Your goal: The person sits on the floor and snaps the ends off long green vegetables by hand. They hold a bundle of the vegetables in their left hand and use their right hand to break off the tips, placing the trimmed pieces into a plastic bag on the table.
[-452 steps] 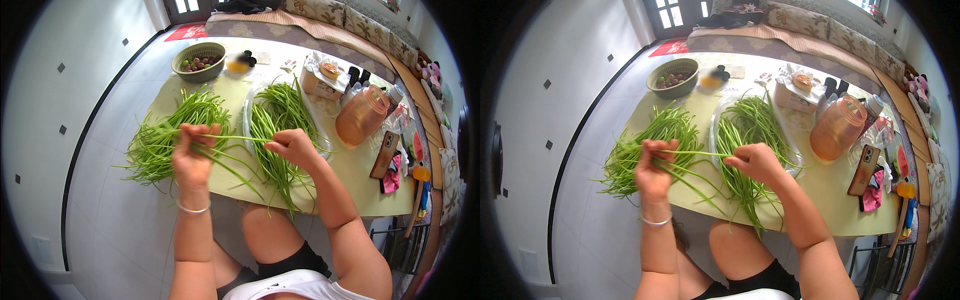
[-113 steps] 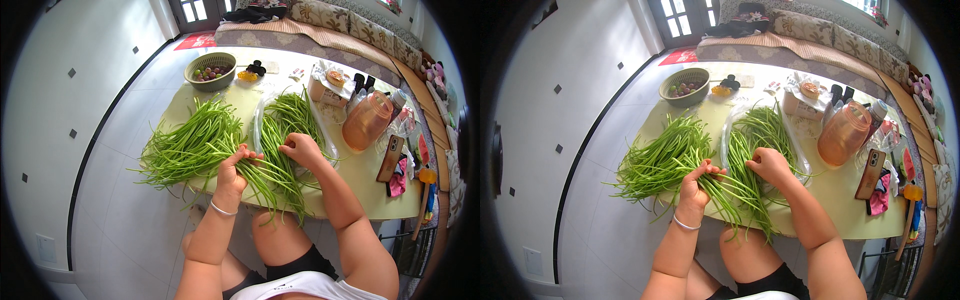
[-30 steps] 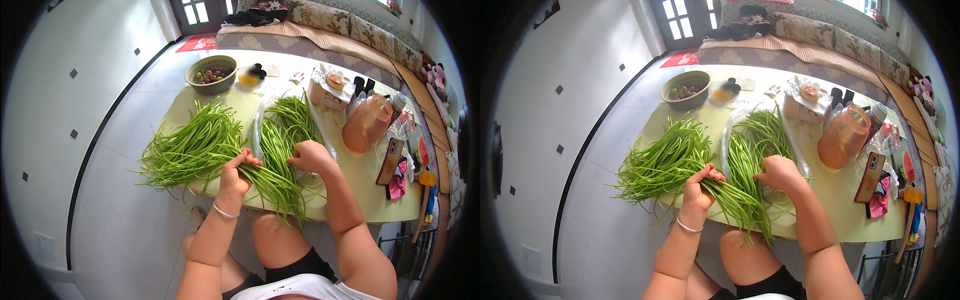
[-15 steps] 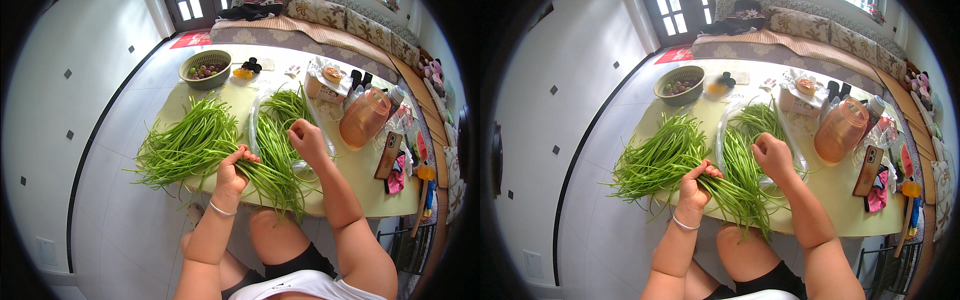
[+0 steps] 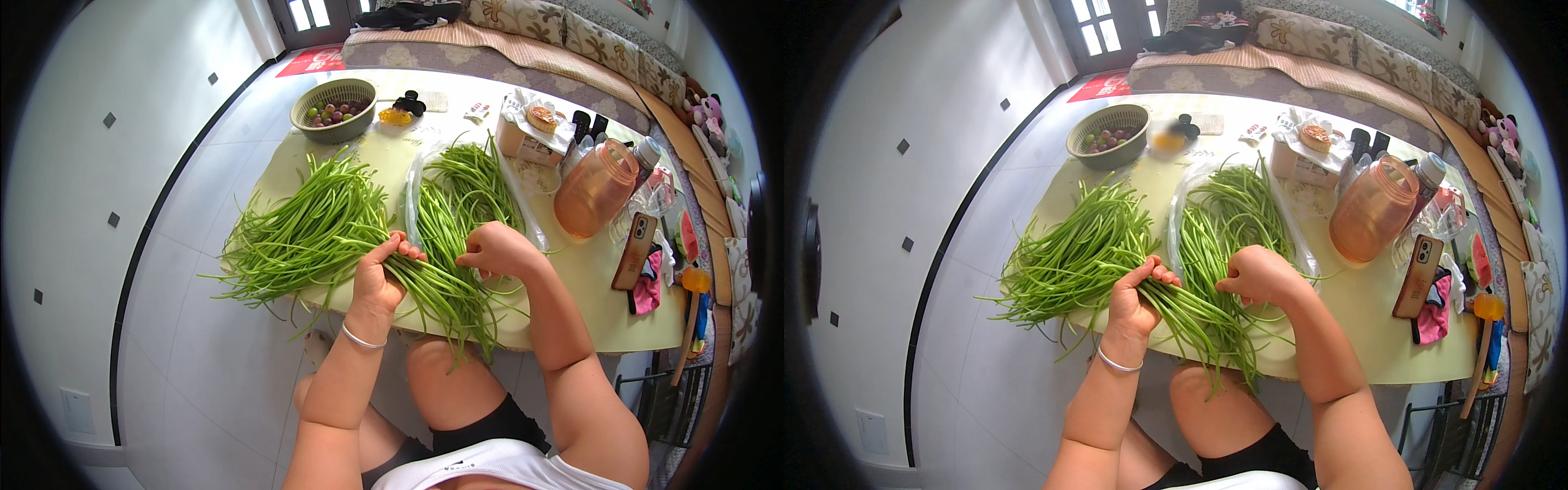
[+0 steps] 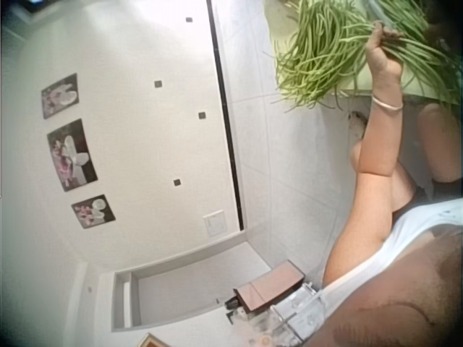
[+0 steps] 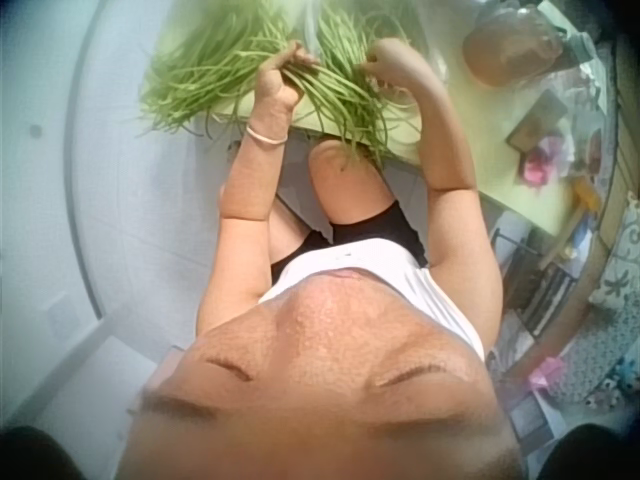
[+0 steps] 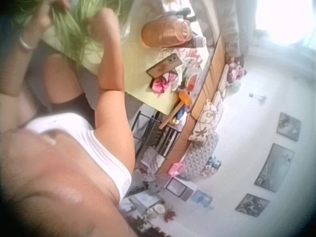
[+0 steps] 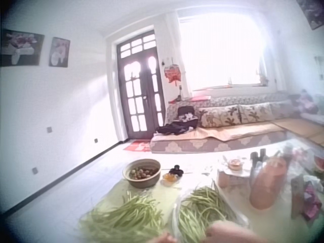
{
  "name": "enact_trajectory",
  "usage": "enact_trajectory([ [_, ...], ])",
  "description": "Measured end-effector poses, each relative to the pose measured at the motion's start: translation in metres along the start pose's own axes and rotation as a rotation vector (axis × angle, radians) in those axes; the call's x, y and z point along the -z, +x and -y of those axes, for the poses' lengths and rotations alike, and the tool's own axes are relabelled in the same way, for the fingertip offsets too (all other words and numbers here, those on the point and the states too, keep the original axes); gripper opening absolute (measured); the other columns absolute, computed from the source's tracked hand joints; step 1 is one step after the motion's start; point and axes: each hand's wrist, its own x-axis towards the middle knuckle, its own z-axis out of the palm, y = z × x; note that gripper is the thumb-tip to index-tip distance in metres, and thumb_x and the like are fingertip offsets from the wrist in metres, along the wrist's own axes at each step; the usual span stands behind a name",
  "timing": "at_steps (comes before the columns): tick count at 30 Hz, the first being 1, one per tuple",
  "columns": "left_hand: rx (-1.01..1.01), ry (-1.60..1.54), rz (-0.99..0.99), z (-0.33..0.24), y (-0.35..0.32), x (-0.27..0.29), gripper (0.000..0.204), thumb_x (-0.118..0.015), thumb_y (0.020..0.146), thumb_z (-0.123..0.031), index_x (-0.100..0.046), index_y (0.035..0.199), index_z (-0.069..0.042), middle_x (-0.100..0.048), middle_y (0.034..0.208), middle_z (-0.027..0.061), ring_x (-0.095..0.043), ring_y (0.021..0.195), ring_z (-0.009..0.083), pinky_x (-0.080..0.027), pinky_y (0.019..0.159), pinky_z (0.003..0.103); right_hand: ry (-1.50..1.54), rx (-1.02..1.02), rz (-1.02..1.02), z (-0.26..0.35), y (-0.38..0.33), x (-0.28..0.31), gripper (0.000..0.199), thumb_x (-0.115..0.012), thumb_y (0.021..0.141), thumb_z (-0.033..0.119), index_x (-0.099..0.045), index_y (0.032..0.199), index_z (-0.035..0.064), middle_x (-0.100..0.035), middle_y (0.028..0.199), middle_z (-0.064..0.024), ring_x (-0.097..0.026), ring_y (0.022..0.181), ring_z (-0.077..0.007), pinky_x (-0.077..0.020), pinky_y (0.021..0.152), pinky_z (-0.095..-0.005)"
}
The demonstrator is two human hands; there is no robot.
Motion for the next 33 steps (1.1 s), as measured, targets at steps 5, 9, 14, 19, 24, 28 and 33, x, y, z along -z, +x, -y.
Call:
enact_trajectory([
  [5, 0.007, -0.019, -0.010, 0.003, 0.001, 0.004, 0.007, -0.060, 0.089, -0.007, -0.057, 0.094, -0.003, -0.057, 0.073, 0.0064, -0.056, 0.073, 0.0218, -0.047, 0.083, 0.039, 0.019, -0.056, 0.008, -0.009, 0.008, -0.004, 0.039, -0.062, 0.089, 0.033, -0.067, 0.069, -0.0003, -0.064, 0.057, -0.0084, -0.063, 0.053, -0.0208, -0.0509, 0.056, -0.0343],
  [9, 0.017, -0.033, -0.016, 0.003, 0.001, 0.005, 0.008, -0.060, 0.088, -0.006, -0.058, 0.095, -0.003, -0.057, 0.074, 0.0068, -0.056, 0.074, 0.0222, -0.047, 0.083, 0.039, 0.221, -0.041, 0.008, -0.008, 0.013, -0.009, 0.039, -0.061, 0.090, 0.031, -0.066, 0.070, -0.0021, -0.064, 0.057, -0.0092, -0.061, 0.049, -0.0193, -0.0497, 0.051, -0.0338],
  [14, 0.013, -0.021, -0.008, 0.002, -0.001, 0.004, 0.009, -0.060, 0.088, -0.007, -0.058, 0.095, -0.002, -0.058, 0.075, 0.0074, -0.057, 0.074, 0.0227, -0.048, 0.083, 0.039, 0.288, -0.012, -0.128, -0.008, 0.011, -0.005, 0.035, -0.060, 0.090, 0.024, -0.062, 0.069, -0.0029, -0.061, 0.055, -0.0087, -0.058, 0.046, -0.0158, -0.0478, 0.048, -0.0313],
  [19, 0.018, -0.003, -0.015, 0.003, -0.002, 0.004, 0.012, -0.061, 0.088, -0.005, -0.059, 0.098, -0.001, -0.060, 0.078, 0.0080, -0.058, 0.076, 0.0235, -0.049, 0.083, 0.040, 0.692, 0.287, -0.373, -0.006, 0.014, -0.019, 0.018, -0.059, 0.092, 0.014, -0.059, 0.082, -0.0007, -0.062, 0.062, -0.0056, -0.056, 0.050, -0.0084, -0.0420, 0.045, -0.0255],
  [24, 0.060, 0.122, -0.050, 0.006, -0.005, 0.000, 0.018, -0.064, 0.088, -0.004, -0.059, 0.105, -0.001, -0.064, 0.091, 0.0115, -0.062, 0.083, 0.0256, -0.053, 0.079, 0.040, 0.429, 0.497, -0.402, 0.011, 0.014, -0.044, 0.015, -0.062, 0.090, 0.014, -0.061, 0.085, -0.0009, -0.065, 0.068, -0.0092, -0.062, 0.058, -0.0164, -0.0483, 0.054, -0.0313],
  [28, 0.023, 0.137, -0.070, 0.010, -0.005, 0.002, 0.013, -0.064, 0.089, -0.006, -0.059, 0.100, -0.002, -0.064, 0.096, 0.0126, -0.061, 0.087, 0.0242, -0.053, 0.078, 0.039, 0.534, 0.495, -0.293, 0.013, 0.011, -0.046, 0.015, -0.063, 0.089, 0.014, -0.064, 0.090, -0.0005, -0.067, 0.071, -0.0101, -0.062, 0.059, -0.0164, -0.0488, 0.055, -0.0309],
  [33, -0.057, 0.169, -0.064, -0.001, 0.001, 0.009, 0.014, -0.064, 0.090, -0.011, -0.059, 0.099, -0.001, -0.064, 0.094, 0.0125, -0.060, 0.081, 0.0220, -0.054, 0.072, 0.035, 0.596, 0.273, 0.016, 0.005, 0.013, -0.028, 0.012, -0.058, 0.093, 0.007, -0.065, 0.088, -0.0028, -0.065, 0.073, -0.0029, -0.060, 0.061, -0.0070, -0.0487, 0.053, -0.0238],
])
